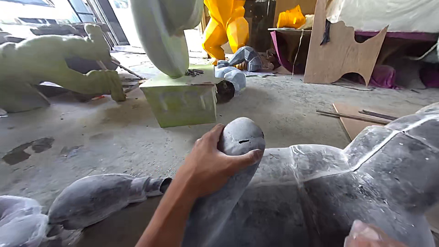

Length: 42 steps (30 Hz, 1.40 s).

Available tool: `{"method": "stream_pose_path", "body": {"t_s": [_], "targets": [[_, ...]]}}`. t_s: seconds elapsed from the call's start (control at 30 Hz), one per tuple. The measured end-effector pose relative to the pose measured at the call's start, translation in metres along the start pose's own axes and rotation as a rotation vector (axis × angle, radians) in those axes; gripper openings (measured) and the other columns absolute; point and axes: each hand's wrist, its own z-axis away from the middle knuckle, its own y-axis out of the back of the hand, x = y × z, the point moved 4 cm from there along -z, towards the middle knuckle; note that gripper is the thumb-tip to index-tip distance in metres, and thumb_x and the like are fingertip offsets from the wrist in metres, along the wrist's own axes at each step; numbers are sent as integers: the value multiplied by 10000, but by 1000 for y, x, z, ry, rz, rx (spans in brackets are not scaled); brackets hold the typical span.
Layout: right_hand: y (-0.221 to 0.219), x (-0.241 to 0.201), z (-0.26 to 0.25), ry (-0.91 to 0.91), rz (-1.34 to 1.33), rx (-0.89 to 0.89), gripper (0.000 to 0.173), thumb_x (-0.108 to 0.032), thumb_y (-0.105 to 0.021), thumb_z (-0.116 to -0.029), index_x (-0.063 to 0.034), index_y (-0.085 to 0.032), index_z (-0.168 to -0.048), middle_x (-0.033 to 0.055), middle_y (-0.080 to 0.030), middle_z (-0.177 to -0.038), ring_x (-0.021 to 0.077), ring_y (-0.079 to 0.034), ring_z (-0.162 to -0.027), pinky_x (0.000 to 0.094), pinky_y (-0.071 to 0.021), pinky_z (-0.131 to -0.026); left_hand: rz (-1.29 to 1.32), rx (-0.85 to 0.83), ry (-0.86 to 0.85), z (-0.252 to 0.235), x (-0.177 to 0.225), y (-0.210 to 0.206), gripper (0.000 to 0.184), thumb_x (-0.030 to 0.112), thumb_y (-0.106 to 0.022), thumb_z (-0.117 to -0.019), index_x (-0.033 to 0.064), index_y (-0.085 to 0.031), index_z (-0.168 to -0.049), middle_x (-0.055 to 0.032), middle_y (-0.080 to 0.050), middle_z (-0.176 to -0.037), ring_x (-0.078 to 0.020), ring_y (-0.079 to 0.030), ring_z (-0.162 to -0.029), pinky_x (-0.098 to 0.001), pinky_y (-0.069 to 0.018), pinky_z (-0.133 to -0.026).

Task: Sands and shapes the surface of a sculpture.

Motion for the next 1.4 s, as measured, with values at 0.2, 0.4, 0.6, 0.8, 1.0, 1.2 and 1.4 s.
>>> {"method": "stream_pose_path", "body": {"t_s": [0.2, 0.4, 0.6, 0.8, 1.0, 1.2, 1.4], "targets": [[14, -12, -35, -55, 6, 118, 386, -376, -511, -1081, -11, -610, -1160, 79, -663, -993, 81, -653, -899, 276, -577, -796, -123, 321, -344, 12, 15, 6, 782, 741, -736, -703, 236, -590, -1281, 50, -657, -1160, -123, -672, -1034, -425, -601, -839], [5, 2, -71, -113, -221, 160, 455, -489, -514, -1053, -172, -484, -1378, -21, -631, -956, 96, -621, -782, 269, -549, -663, -44, 353, -747, 70, 63, -40, 536, 496, -682, -919, 162, -632, -1336, 17, -664, -1239, -113, -616, -1129, -363, -545, -920], [0, -15, -89, -31, -246, 104, 295, -315, -430, -1111, -175, -660, -1233, -17, -678, -1039, 122, -666, -909, 290, -587, -792, 805, -211, -528, 63, 64, -89, 413, 287, -505, -1088, 92, -558, -1449, -66, -693, -1239, -212, -693, -1085, -403, -600, -970], [17, -34, -90, 80, 57, 203, 321, -350, -467, -1097, -178, -737, -1084, -85, -697, -947, 23, -666, -862, 231, -581, -743, 904, -130, -443, 61, 78, -72, 278, 207, -662, -1006, 84, -718, -1250, -100, -713, -1249, -228, -693, -1115, -368, -586, -959], [40, -58, -80, 78, -69, 299, 205, -324, -640, -1024, -153, -651, -1136, -45, -686, -923, 69, -688, -762, 238, -619, -627, 1039, -130, -384, 65, 96, -57, 178, 93, -787, -890, 63, -692, -1037, -111, -720, -942, -162, -696, -809, -314, -608, -761], [81, -56, -94, 57, -41, -50, 273, -392, -682, -980, -155, -654, -1112, -38, -692, -887, 90, -684, -780, 267, -599, -669, 946, -254, -321, 77, 108, -44, 230, 266, -626, -1030, 105, -649, -1192, -124, -716, -993, -198, -718, -812, -351, -629, -720], [194, 32, -136, -97, 750, 16, 302, -451, -616, -1003, -170, -727, -1015, 67, -672, -991, 266, -666, -959, 564, -542, -828, -114, -20, -384, 89, 66, -47, 254, 437, -618, -1000, 188, -665, -1002, 32, -638, -808, -119, -625, -695, -363, -566, -633]]}}
